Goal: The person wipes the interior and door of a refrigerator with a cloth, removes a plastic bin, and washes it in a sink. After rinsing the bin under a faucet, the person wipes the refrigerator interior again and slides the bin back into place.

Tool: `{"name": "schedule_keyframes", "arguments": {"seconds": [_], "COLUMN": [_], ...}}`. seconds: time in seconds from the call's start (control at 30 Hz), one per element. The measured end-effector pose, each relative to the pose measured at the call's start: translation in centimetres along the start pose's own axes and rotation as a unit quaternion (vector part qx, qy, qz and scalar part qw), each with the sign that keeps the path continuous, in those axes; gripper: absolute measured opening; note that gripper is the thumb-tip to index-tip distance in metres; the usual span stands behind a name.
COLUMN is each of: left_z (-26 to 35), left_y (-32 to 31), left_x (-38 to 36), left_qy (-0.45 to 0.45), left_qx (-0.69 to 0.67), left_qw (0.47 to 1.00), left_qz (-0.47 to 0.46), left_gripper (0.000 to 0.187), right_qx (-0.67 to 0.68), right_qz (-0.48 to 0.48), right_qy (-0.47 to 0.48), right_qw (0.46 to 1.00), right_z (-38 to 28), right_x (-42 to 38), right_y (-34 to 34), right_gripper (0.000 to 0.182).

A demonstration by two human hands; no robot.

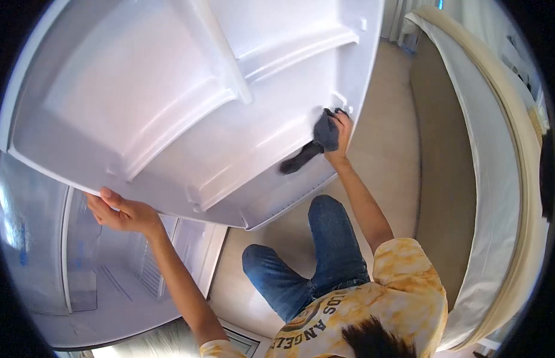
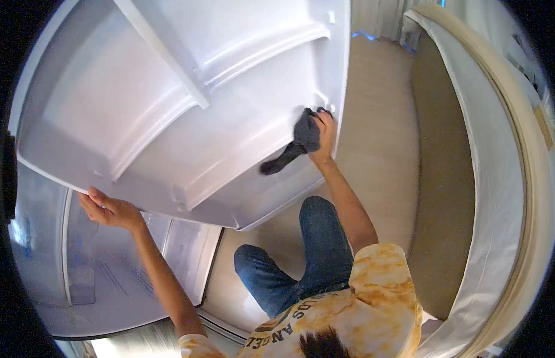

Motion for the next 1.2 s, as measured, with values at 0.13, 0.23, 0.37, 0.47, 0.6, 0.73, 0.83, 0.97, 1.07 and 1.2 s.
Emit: {"name": "schedule_keyframes", "arguments": {"seconds": [0.13,0.23,0.37,0.47,0.6,0.73,0.83,0.97,1.07,1.2], "left_z": [0.1,2.3,2.3,3.3,1.1,0.4,2.3,2.3,1.3,0.5], "left_y": [0.2,0.9,0.8,2.3,0.9,0.6,1.5,2.2,1.2,0.6], "left_x": [0.0,0.5,0.9,1.2,0.1,0.3,0.7,0.2,0.3,0.0], "left_qy": [0.003,-0.012,-0.005,0.001,0.019,0.035,-0.027,-0.018,0.017,0.03], "left_qx": [0.011,0.046,-0.039,-0.039,0.026,-0.028,0.062,0.092,0.085,0.072], "left_qw": [1.0,0.999,0.998,0.998,0.999,0.999,0.997,0.995,0.996,0.997], "left_qz": [0.008,0.026,0.052,0.054,0.032,0.007,0.042,0.04,0.013,0.016], "left_gripper": [0.037,0.037,0.035,0.036,0.038,0.038,0.035,0.035,0.036,0.036], "right_qx": [0.025,-0.111,-0.173,-0.135,-0.017,-0.2,-0.376,-0.505,-0.464,-0.198], "right_qz": [0.139,-0.032,0.03,-0.005,-0.126,-0.16,-0.258,-0.329,-0.326,-0.384], "right_qy": [-0.071,0.042,-0.005,-0.015,-0.162,0.153,0.271,0.304,0.291,-0.041], "right_qw": [0.987,0.992,0.984,0.991,0.979,0.955,0.848,0.738,0.771,0.901], "right_z": [-0.8,-6.7,-5.8,-7.6,-6.6,-12.4,-8.3,-7.4,-7.8,-5.8], "right_x": [-2.3,-0.8,2.4,1.0,3.5,10.2,8.5,5.2,5.5,6.2], "right_y": [-4.0,-3.4,-0.4,-2.0,-2.8,-1.2,-1.6,-0.8,-0.8,0.6], "right_gripper": [0.034,0.038,0.038,0.039,0.049,0.045,0.034,0.033,0.032,0.035]}}
Point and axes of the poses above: each hand's wrist, its own x-axis towards the middle knuckle, its own y-axis out of the back of the hand, z = x × y, the point moved 8 cm from there along x, towards the middle knuckle, and after that the axes turned 5 degrees about x, right-handed, at the moved point
